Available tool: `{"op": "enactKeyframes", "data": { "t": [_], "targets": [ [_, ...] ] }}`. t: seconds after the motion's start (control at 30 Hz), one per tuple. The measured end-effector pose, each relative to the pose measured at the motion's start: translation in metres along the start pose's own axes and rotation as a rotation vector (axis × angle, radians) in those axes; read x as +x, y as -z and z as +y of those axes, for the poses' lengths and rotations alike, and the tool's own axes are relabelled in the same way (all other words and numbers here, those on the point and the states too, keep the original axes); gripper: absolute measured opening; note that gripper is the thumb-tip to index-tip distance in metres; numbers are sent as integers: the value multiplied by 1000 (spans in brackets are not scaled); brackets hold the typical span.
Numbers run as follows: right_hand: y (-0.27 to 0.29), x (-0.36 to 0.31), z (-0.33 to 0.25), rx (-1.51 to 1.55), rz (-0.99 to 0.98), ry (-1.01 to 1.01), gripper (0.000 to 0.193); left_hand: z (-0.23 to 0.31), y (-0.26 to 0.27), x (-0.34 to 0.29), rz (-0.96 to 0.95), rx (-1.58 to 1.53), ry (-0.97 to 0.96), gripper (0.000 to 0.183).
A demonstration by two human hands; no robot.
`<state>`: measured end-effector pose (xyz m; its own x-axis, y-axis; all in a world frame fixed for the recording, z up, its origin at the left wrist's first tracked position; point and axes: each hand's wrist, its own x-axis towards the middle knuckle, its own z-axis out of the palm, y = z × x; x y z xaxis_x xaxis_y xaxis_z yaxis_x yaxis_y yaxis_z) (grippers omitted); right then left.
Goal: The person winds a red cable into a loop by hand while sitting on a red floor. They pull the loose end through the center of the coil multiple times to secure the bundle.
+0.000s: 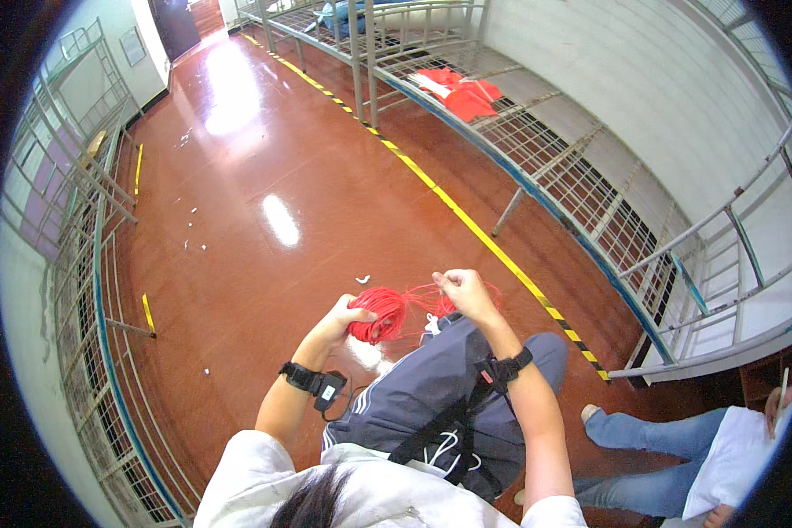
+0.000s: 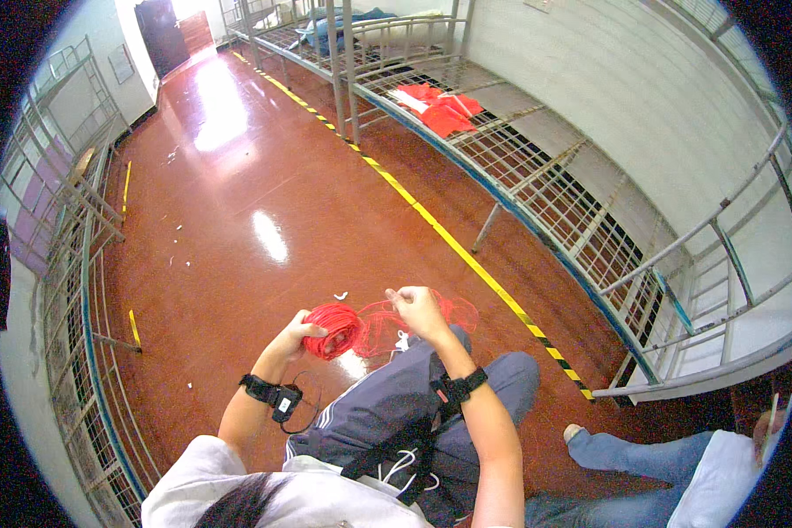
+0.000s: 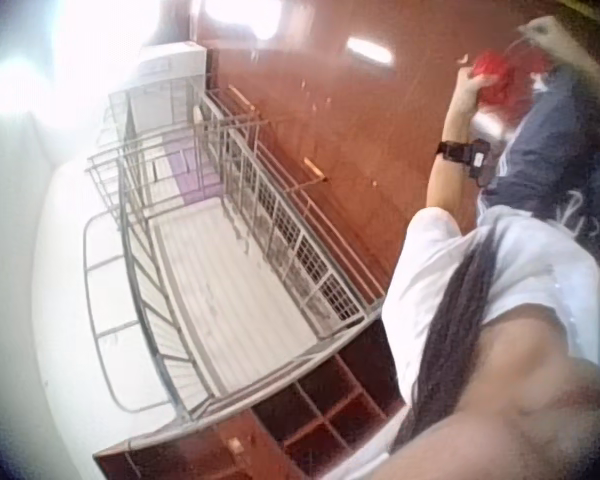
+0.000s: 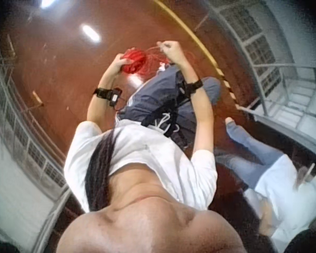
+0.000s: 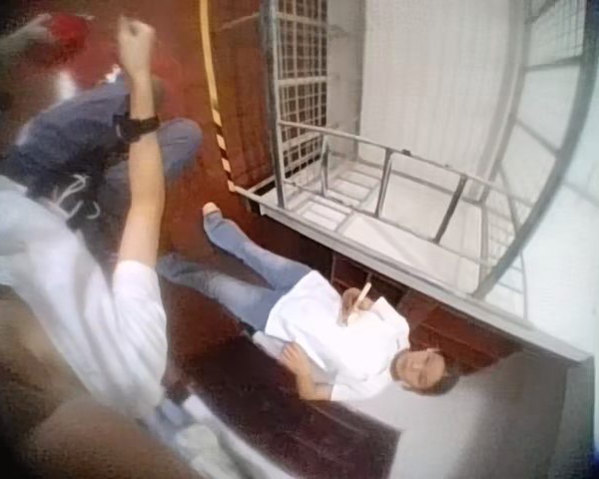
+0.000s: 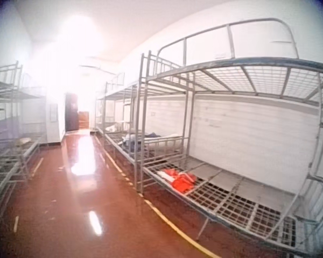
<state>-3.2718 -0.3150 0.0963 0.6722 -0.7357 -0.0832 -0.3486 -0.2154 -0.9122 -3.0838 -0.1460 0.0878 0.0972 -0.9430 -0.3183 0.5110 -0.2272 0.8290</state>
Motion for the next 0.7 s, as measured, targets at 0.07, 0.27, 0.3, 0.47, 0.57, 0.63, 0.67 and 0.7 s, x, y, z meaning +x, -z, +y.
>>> {"op": "enactKeyframes", "data": {
  "t": [0.07, 0.27, 0.3, 0.47, 0.57, 0.63, 0.67, 0.7],
  "targets": [
    [-7, -4, -7, 94, -71, -13, 37, -2, -2, 5, -5, 156, -15, 27],
    [-37, -30, -35, 156, -60, 56, 23, -13, -30, 22, 172, 560, -86, 23],
    [-40, -31, -36, 118, -58, 77, 22, -19, -32, 24, 228, 626, -126, 23],
    [-42, -34, -48, -99, -5, 142, 17, -29, -30, 30, 291, 719, -354, 22],
    [-34, -33, -51, -187, 44, 237, 17, -4, -44, 20, 249, 439, -179, 19],
    [-34, -29, -42, -123, 22, 195, 17, 3, -48, 18, 258, 358, -185, 17],
    [-35, -29, -38, -57, -2, 161, 18, 0, -45, 20, 249, 394, -212, 16],
    [-40, -30, -41, -32, 5, 162, 21, -4, -37, 21, 250, 393, -208, 16]
  ]
}}
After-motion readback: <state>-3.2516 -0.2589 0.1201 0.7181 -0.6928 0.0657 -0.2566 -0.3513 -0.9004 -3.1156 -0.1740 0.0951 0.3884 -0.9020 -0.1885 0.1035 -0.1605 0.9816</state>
